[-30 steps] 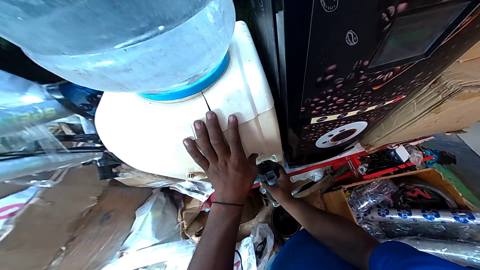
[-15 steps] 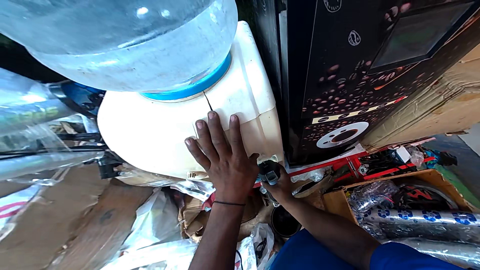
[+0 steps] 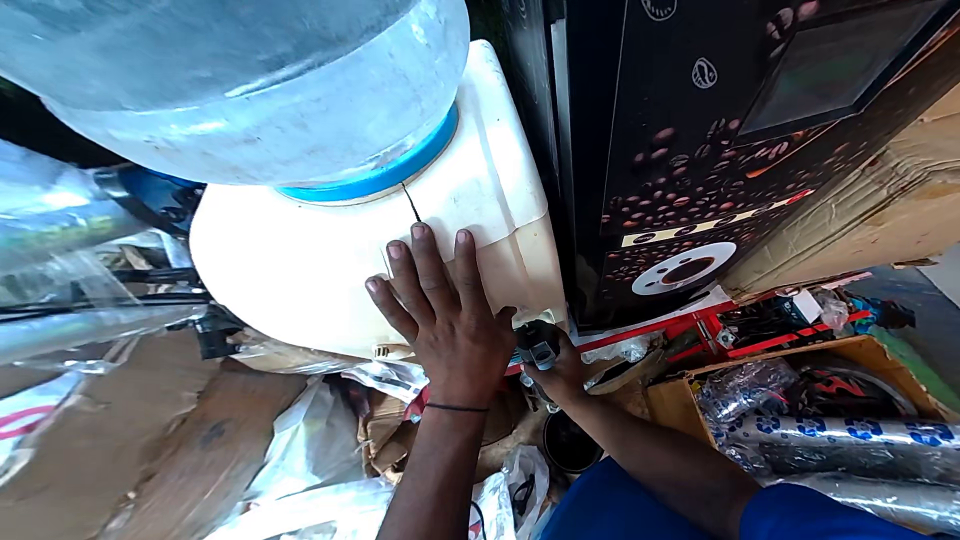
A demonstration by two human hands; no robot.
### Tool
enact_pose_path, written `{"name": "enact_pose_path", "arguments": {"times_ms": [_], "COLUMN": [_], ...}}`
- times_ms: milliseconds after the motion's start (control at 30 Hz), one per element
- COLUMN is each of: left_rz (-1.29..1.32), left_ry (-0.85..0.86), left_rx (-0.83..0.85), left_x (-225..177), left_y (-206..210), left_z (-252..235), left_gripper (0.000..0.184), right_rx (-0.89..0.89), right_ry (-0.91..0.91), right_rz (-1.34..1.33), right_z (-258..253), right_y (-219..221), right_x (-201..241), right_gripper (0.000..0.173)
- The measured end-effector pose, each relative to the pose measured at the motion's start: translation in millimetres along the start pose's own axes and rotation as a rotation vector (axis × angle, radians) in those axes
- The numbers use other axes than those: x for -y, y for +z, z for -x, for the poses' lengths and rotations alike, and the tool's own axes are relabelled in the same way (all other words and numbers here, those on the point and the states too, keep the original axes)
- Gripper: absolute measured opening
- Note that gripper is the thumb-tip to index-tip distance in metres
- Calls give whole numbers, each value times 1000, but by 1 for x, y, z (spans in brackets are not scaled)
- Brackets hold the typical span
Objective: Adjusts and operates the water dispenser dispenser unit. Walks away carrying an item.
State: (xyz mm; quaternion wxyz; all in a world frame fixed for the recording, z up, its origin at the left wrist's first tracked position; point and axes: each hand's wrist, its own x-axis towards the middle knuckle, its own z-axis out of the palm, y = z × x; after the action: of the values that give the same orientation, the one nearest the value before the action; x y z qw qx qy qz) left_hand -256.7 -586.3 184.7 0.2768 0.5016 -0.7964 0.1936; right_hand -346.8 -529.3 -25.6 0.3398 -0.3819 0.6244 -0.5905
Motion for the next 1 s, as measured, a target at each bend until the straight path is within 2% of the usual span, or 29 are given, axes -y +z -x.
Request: {"name": "enact_pose_path", "arguments": {"times_ms": [1000], "left_rz": [-10], "left_ry": [6], "left_rx": [-9], "left_x": [0], "left_y": [1], "left_z": [0], "left_gripper": [125], "right_rx": [-23], "right_ry": [5], "right_rz": [2], "right_z": [0], "right_y": [2], "right_x": [0], "right_gripper": [80]}}
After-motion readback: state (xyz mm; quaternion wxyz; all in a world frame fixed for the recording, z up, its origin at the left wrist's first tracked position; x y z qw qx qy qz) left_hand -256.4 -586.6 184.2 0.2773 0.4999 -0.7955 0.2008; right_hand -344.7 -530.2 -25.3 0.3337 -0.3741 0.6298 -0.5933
